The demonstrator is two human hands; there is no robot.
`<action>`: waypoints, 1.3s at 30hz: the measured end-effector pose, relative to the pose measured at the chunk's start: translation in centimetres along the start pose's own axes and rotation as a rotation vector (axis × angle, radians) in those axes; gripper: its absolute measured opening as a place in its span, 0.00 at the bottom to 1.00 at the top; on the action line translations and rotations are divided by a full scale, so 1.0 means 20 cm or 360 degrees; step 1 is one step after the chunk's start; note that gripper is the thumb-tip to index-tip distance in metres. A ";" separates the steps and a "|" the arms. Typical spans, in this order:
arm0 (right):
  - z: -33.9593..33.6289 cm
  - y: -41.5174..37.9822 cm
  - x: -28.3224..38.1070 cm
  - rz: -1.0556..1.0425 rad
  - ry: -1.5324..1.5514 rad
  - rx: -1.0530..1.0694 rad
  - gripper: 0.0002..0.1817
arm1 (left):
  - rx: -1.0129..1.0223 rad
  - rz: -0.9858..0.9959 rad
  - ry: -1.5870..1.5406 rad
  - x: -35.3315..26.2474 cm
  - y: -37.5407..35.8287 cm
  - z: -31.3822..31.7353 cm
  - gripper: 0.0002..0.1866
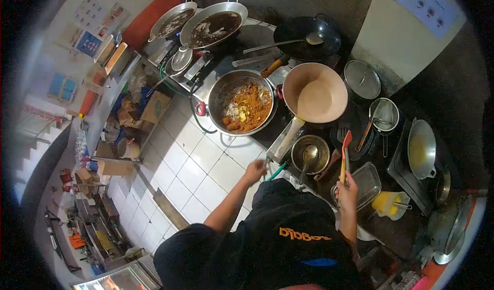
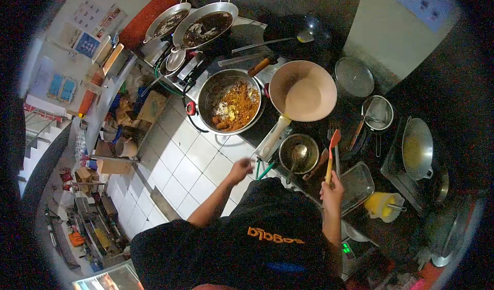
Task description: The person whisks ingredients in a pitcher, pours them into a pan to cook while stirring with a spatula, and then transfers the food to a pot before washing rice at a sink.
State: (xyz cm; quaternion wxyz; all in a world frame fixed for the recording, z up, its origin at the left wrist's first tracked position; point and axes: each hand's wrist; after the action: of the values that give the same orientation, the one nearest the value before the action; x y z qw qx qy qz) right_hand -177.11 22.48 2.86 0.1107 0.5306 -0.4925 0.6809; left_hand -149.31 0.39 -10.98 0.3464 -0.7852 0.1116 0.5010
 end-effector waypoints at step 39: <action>-0.40 -0.19 -0.48 -0.0182 -0.0299 -0.0140 0.30 | -0.0198 -0.1147 0.1114 0.99 -1.38 0.23 0.19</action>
State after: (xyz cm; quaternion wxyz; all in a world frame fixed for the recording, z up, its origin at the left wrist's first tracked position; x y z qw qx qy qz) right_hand -175.52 34.16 -2.64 0.1259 0.6140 -0.4991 0.5983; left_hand -128.84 27.09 -17.48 0.3917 -0.9138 -0.0873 0.0621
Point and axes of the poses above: each hand's wrist, its own y-axis towards the middle knuckle, its own z-axis out of the palm, x = y × z, and after that the axes turned 4 degrees about y, right-handed
